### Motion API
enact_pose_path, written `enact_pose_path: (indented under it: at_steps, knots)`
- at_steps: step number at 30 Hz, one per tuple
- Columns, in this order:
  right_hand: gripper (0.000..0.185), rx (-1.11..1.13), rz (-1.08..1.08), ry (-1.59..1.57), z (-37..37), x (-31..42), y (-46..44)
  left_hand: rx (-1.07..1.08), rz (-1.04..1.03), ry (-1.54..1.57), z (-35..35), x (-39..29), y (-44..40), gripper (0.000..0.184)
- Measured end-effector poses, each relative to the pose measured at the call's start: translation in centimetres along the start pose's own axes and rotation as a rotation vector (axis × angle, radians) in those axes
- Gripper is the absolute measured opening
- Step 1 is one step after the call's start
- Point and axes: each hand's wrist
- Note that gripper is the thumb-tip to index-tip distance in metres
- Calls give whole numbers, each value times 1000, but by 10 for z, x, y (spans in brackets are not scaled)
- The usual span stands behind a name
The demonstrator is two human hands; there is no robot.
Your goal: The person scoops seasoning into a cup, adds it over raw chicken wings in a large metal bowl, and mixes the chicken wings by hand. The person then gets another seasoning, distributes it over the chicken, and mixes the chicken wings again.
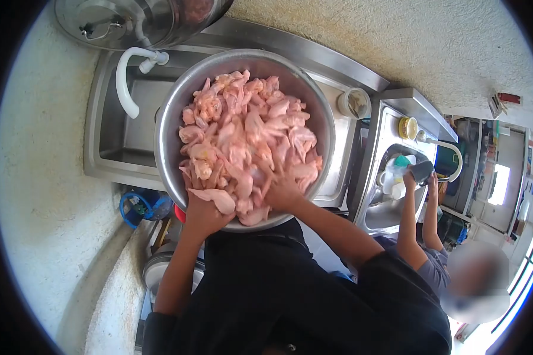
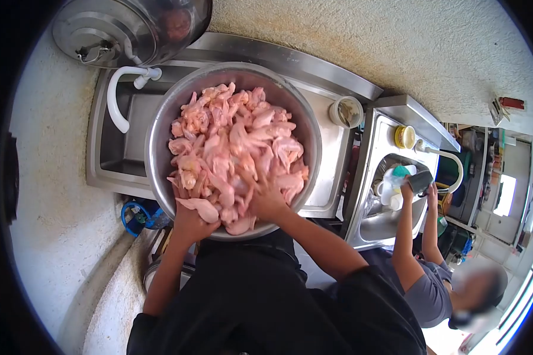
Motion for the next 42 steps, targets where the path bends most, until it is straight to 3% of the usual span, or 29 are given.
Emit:
enact_pose_path:
  at_steps: [2, 3, 5, 8, 9, 12, 14, 16, 18, 19, 21, 24, 26, 28, 29, 32, 33, 36, 38, 40, 42]
  knots:
    - [69, 101, -76, 127, 1, 5, -35, 99, 28, 9, 0, -7, -3, 48]
    - [68, 134, -75, 138, 5, 3, -44, 292, 88, 85, 1, -5, -5, 49]
    - [68, 182, -64, 166, 19, 2, -65, 358, 19, -86, -1, -7, 4, 47]
    - [63, 327, 161, 295, 69, -27, -70, 11, -118, 75, 28, -9, -1, 40]
    - [54, 175, 245, 120, 58, -55, -70, 35, -98, 207, 38, 5, -1, 49]
    - [45, 304, -226, -330, 157, -45, -117, -412, 288, 558, 30, 40, -14, 63]
    - [44, 175, -204, -474, 129, -91, -170, -504, 546, 714, 35, 50, -48, 71]
    - [51, 310, -247, -562, 114, -103, -208, -511, 694, 859, 32, 71, -74, 77]
    - [60, 505, -320, -652, 93, -104, -234, -434, 736, 996, 14, 104, -86, 82]
    - [65, 628, -372, -698, 83, -102, -245, -431, 641, 1122, 14, 109, -95, 87]
    - [81, 852, -427, -767, 85, -84, -254, -426, 718, 1272, 9, 120, -104, 87]
    - [97, 957, -517, -673, 56, -72, -266, -354, 772, 1576, -5, 151, -107, 85]
    - [106, 1018, -491, -707, 40, -64, -268, -321, 851, 1617, -20, 161, -103, 83]
    - [113, 1069, -422, -777, 31, -61, -266, -326, 984, 1460, -17, 144, -112, 82]
    - [102, 958, -503, -777, 50, -49, -252, -352, 944, 1390, 5, 116, -116, 75]
    - [90, 1043, -13, -706, 38, -70, -243, -306, 585, 1211, -12, 109, -81, 63]
    - [76, 830, -15, -674, 57, -59, -220, -277, 501, 1117, -15, 106, -69, 58]
    - [71, 597, 69, -549, 93, -29, -152, -36, 133, 462, 13, 49, -48, 67]
    - [69, 347, 125, -344, 89, -9, -105, -64, -54, 228, 18, 17, -34, 72]
    - [68, 183, 148, -207, 80, 11, -60, -117, -54, 158, 4, -4, -7, 76]
    - [69, 100, 142, -141, 62, 28, -27, -192, 130, 251, -38, -11, 26, 79]
Point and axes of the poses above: each hand's wrist, its own y-axis away from the middle knuckle, its own z-axis out of the back of the hand, x = y × z, and after that the axes turned 14 degrees about -z, right-handed
